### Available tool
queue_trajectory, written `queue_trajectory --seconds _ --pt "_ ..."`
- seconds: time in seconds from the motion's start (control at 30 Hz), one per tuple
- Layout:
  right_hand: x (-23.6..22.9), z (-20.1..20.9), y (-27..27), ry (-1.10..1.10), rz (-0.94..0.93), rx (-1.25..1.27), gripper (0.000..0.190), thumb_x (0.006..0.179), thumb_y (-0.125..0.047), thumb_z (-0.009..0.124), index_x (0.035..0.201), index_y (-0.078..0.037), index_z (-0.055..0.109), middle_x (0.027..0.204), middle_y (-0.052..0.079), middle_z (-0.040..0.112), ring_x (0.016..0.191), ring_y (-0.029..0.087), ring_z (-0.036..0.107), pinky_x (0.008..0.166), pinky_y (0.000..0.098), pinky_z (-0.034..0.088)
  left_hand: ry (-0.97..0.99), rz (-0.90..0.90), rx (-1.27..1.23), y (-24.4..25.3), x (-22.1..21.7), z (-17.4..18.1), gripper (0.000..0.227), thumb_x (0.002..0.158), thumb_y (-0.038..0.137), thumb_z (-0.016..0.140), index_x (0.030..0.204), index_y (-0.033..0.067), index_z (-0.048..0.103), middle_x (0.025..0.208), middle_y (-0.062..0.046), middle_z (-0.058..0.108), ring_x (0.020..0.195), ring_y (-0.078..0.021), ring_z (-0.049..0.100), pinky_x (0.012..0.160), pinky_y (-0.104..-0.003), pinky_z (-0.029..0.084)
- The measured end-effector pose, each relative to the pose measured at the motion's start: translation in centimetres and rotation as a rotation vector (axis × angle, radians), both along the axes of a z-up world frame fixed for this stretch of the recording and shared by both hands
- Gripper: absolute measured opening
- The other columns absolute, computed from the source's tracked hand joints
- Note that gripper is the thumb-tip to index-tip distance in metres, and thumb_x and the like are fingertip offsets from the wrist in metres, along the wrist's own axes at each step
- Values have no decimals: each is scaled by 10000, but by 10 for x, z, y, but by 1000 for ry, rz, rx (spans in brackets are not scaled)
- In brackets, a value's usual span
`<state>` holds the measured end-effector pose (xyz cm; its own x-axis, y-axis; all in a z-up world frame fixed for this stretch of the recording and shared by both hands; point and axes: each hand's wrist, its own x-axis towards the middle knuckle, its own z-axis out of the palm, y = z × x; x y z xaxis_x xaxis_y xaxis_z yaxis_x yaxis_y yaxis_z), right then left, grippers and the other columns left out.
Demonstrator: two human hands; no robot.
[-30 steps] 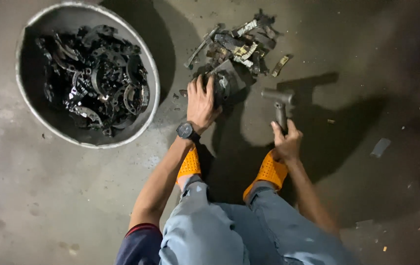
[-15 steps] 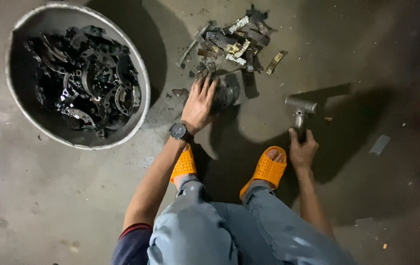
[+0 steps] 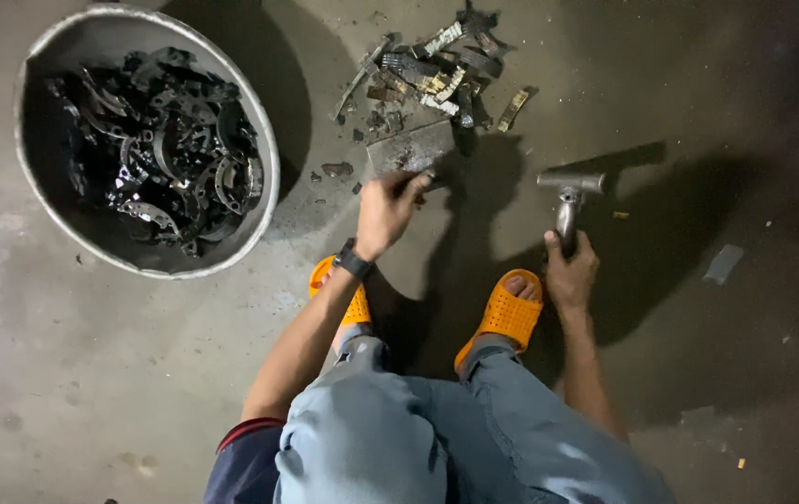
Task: The person is dismantling or cleaning motorcycle clutch parts by hammering them against a metal block and sorting the pieces into a bowl.
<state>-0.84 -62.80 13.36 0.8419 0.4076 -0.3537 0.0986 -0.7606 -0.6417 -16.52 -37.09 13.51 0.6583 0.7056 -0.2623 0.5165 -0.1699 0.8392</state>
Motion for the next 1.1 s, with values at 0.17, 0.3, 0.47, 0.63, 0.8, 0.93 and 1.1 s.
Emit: queue_trajectory --seconds 0.17,0.3,0.47,0.63,0.8,0.93,1.1 --pt "-16 24 14 42 39 24 227 940 -215 596 947 11 577 650 152 555 540 241 563 469 343 419 290 -76 295 4 -19 -43 200 852 320 563 832 164 687 596 -120 641 580 -346 638 516 -450 484" --pt "-31 46 40 -102 220 114 307 868 -245 679 950 38 591 603 197 548 573 314 580 446 373 397 209 -234 653 1 -30 -33 266 722 313 690 934 168 622 853 -44 498 831 -253 531 622 -356 480" --pt "-38 74 87 -210 387 248 253 815 -193 730 928 12 631 568 165 580 520 364 590 419 364 419 98 -159 657 0 -24 -44 237 693 267 709 809 111 575 807 -58 439 814 -271 441 666 -375 373" --pt "-39 137 130 -431 528 389 299 828 -119 720 1022 74 601 642 206 579 557 377 595 461 345 445 112 -52 589 2 -23 -40 247 762 314 665 828 91 583 823 -88 453 798 -284 437 670 -397 357" --pt "-46 25 96 -751 569 125 372 781 -323 749 947 -27 597 627 130 557 528 320 590 519 369 462 167 -16 481 5 -17 -37 245 716 294 694 769 101 553 825 -66 456 807 -262 436 681 -395 354" --pt "-34 64 148 -44 679 -282 526 905 -349 560 1204 81 506 837 342 582 823 491 601 685 480 486 260 16 427 3 -13 -23 216 703 310 685 745 125 581 812 -41 499 804 -235 466 689 -399 376" --pt "-39 125 141 -468 582 163 358 877 -312 646 1008 15 578 662 205 543 596 415 580 504 426 451 237 61 416 0 -17 -28 233 666 292 721 719 115 578 800 -46 495 779 -244 462 662 -392 374"
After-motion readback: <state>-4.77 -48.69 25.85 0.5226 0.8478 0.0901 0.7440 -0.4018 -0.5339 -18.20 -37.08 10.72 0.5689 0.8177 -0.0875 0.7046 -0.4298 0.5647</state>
